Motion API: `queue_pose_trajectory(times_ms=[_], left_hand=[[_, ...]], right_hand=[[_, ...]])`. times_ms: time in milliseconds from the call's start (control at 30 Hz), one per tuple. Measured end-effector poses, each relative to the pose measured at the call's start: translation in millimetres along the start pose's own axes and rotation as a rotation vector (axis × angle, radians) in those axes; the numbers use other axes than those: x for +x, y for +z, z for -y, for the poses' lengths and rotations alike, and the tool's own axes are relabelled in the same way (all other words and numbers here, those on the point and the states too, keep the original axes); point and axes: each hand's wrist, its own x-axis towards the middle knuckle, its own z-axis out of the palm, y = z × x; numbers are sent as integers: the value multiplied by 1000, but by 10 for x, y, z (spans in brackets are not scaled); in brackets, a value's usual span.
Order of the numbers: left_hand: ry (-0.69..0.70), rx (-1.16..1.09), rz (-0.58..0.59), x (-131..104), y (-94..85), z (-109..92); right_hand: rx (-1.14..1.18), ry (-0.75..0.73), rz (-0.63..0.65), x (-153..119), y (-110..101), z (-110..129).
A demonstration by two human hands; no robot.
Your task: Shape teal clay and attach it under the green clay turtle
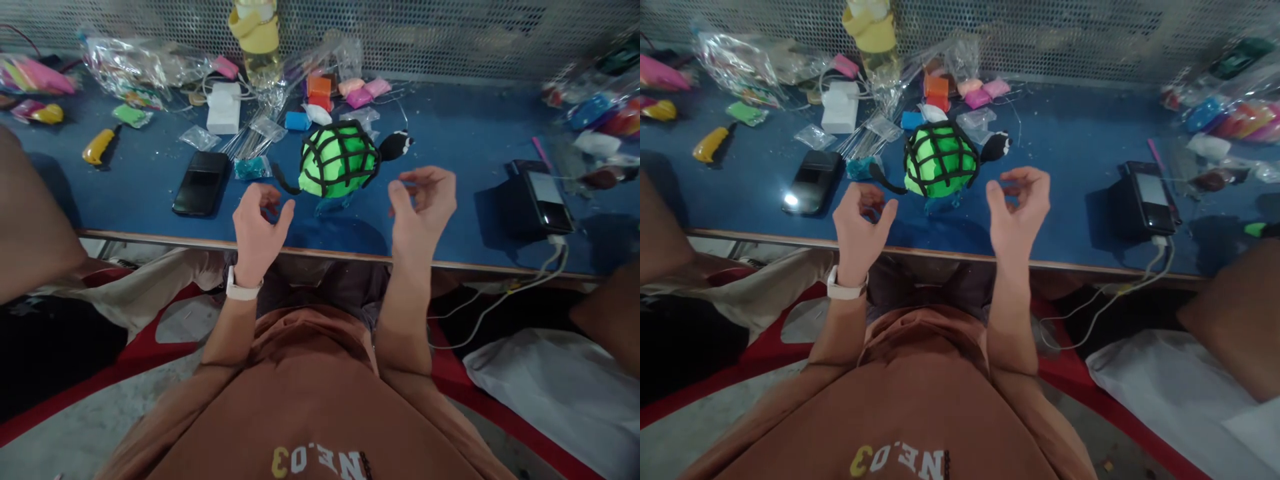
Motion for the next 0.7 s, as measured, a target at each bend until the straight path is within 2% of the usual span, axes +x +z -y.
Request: queue_pose_trajectory(times_ms=[133, 267, 467, 700], left_hand=[[-39, -117, 115, 169, -5, 96], [-43, -101, 156, 268, 62, 142], [-17, -138, 199, 282, 89, 185], [30, -231, 181, 217, 72, 23]], right_hand=[[95, 36, 195, 533, -21, -338], [100, 33, 323, 866, 57, -473], [77, -5, 311, 1042, 135, -476], [9, 4, 319, 1232, 212, -354]])
